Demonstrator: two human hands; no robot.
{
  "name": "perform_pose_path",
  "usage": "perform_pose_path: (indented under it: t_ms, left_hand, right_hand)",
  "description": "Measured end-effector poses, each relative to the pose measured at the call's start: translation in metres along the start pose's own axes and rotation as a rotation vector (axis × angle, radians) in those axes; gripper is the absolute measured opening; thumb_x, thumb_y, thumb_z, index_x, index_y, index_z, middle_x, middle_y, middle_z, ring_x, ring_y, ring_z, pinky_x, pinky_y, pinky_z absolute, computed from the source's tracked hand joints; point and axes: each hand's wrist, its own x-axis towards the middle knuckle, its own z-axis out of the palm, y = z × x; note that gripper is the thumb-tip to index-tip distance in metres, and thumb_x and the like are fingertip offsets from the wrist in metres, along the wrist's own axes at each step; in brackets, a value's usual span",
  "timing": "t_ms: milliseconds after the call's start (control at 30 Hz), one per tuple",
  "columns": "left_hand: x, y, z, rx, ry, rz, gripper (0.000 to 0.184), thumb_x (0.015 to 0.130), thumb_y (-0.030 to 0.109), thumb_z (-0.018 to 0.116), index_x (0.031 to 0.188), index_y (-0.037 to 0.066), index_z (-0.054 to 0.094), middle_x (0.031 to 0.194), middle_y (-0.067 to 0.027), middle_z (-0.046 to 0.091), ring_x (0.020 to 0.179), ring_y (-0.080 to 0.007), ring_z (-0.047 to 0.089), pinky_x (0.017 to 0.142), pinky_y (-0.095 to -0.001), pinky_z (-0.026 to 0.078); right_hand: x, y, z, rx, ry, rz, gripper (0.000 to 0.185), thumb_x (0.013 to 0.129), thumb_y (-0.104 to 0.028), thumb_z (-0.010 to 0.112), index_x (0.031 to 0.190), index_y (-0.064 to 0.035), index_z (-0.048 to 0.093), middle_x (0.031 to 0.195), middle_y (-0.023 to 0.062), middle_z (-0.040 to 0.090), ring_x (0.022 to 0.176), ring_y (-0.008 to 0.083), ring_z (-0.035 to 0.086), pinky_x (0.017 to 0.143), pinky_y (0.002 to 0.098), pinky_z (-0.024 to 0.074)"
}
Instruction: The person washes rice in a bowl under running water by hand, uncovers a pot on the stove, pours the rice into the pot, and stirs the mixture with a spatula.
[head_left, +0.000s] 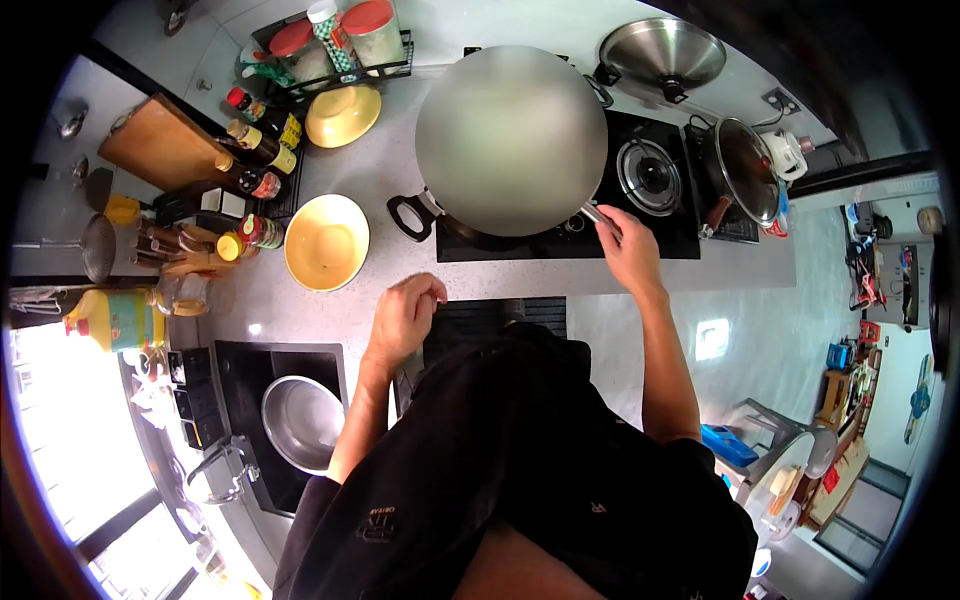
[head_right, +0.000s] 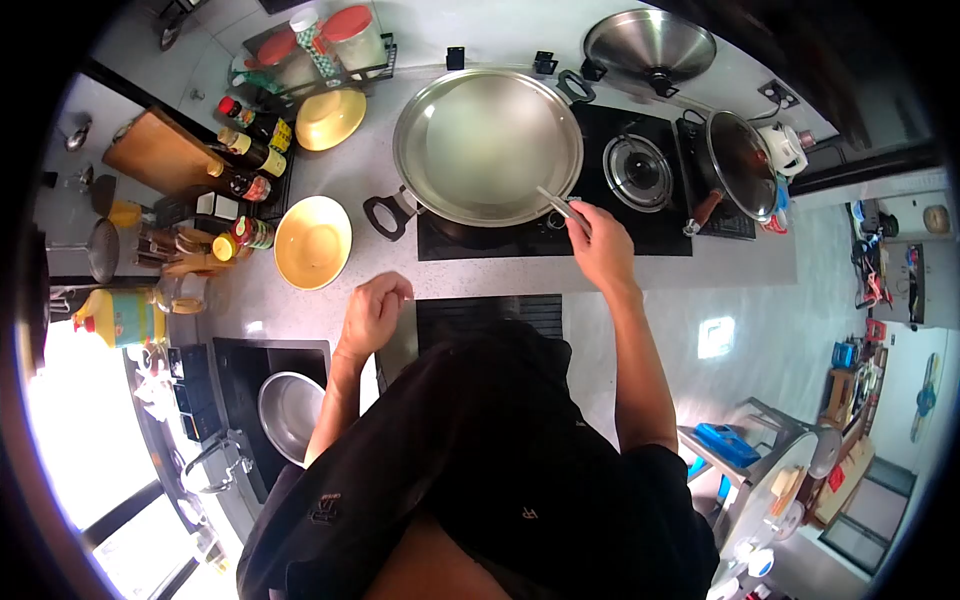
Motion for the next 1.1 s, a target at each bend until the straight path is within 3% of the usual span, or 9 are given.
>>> perform_pose_path:
  t_ms: [133, 233, 333, 533, 633, 733, 833, 1000, 1100]
  left_hand:
    - [0.034, 0.006, 0.0, 0.11, 0.077, 0.09, 0.032, 0.083, -0.004, 0.053, 0.109, 0.006, 0.07, 0.096, -0.0122, 0.068, 0.088, -0.0307, 0.066, 0.081, -0.0425, 0.053]
    - [0.073, 0.017, 0.004, 0.373, 0.154, 0.291, 0.051, 0.085, -0.006, 0.055, 0.133, 0.007, 0.063, 0.12, -0.0168, 0.065, 0.11, -0.0335, 0.063, 0.097, -0.0456, 0.049]
    - [0.116, 0.026, 0.024, 0.419, 0.16, 0.314, 0.07, 0.083, -0.008, 0.054, 0.15, 0.011, 0.05, 0.14, -0.0167, 0.054, 0.13, -0.0363, 0.052, 0.112, -0.0501, 0.039]
    - [0.178, 0.012, 0.08, 0.666, 0.045, 0.338, 0.073, 0.091, 0.003, 0.053, 0.159, 0.026, 0.039, 0.158, -0.0138, 0.038, 0.15, -0.0328, 0.036, 0.124, -0.0572, 0.025]
    - [0.192, -0.001, 0.096, 0.707, 0.033, 0.335, 0.069, 0.095, 0.007, 0.052, 0.158, 0.032, 0.04, 0.159, -0.0137, 0.038, 0.15, -0.0325, 0.035, 0.124, -0.0579, 0.024]
    - [0.201, -0.019, 0.105, 0.784, 0.089, 0.324, 0.064, 0.095, 0.01, 0.053, 0.156, 0.026, 0.044, 0.16, -0.013, 0.037, 0.151, -0.0314, 0.035, 0.124, -0.057, 0.024]
    - [0.205, -0.036, 0.101, 0.86, 0.095, 0.325, 0.06, 0.087, 0.004, 0.058, 0.145, 0.02, 0.058, 0.151, -0.0114, 0.046, 0.143, -0.0314, 0.043, 0.12, -0.0519, 0.032]
    - [0.209, -0.018, 0.083, 0.727, 0.165, 0.206, 0.035, 0.084, 0.011, 0.069, 0.117, 0.017, 0.074, 0.118, -0.0045, 0.064, 0.118, -0.0264, 0.058, 0.099, -0.0433, 0.045]
    - [0.212, -0.02, 0.073, 0.688, 0.24, 0.188, 0.017, 0.085, 0.018, 0.07, 0.1, 0.016, 0.077, 0.101, -0.0038, 0.069, 0.104, -0.0246, 0.064, 0.09, -0.0419, 0.046]
  right_hand:
    - [-0.014, -0.003, -0.026, 0.104, 0.012, -0.033, 0.029, 0.098, -0.011, 0.069, 0.125, -0.0029, 0.068, 0.112, 0.0152, 0.074, 0.097, 0.0271, 0.074, 0.082, 0.0352, 0.0568]
    - [-0.024, -0.003, -0.045, 0.129, -0.014, -0.035, 0.031, 0.098, -0.005, 0.067, 0.129, -0.0007, 0.067, 0.111, 0.013, 0.073, 0.094, 0.0196, 0.071, 0.08, 0.0301, 0.0548]
    - [-0.035, -0.002, -0.059, 0.134, -0.03, -0.064, 0.032, 0.098, -0.003, 0.067, 0.13, -0.0012, 0.067, 0.105, 0.0107, 0.071, 0.088, 0.017, 0.067, 0.076, 0.0279, 0.0515]
    - [-0.045, -0.006, -0.081, 0.115, -0.046, -0.061, 0.033, 0.096, -0.003, 0.068, 0.129, -0.004, 0.068, 0.094, 0.0111, 0.068, 0.08, 0.0219, 0.064, 0.072, 0.0309, 0.0494]
    - [-0.047, 0.001, -0.087, 0.127, -0.026, -0.067, 0.034, 0.095, -0.002, 0.068, 0.129, -0.0042, 0.068, 0.094, 0.0107, 0.067, 0.078, 0.0217, 0.062, 0.071, 0.0306, 0.0488]
    - [-0.048, 0.009, -0.09, 0.153, -0.023, -0.06, 0.035, 0.095, -0.001, 0.067, 0.13, -0.0039, 0.068, 0.095, 0.01, 0.067, 0.079, 0.0197, 0.061, 0.071, 0.0295, 0.0485]
    - [-0.045, 0.019, -0.093, 0.149, -0.039, -0.064, 0.035, 0.096, -0.001, 0.067, 0.131, -0.0031, 0.067, 0.097, 0.0091, 0.067, 0.082, 0.0164, 0.061, 0.073, 0.0276, 0.0482]
    - [-0.038, 0.022, -0.099, 0.166, -0.067, -0.033, 0.036, 0.096, 0.0, 0.066, 0.133, -0.0014, 0.065, 0.098, 0.0077, 0.067, 0.082, 0.0164, 0.06, 0.074, 0.029, 0.0489]
    - [-0.033, 0.036, -0.086, 0.297, 0.002, -0.059, 0.032, 0.102, -0.007, 0.062, 0.133, -0.0007, 0.065, 0.088, 0.003, 0.062, 0.073, 0.0102, 0.054, 0.065, 0.0247, 0.043]
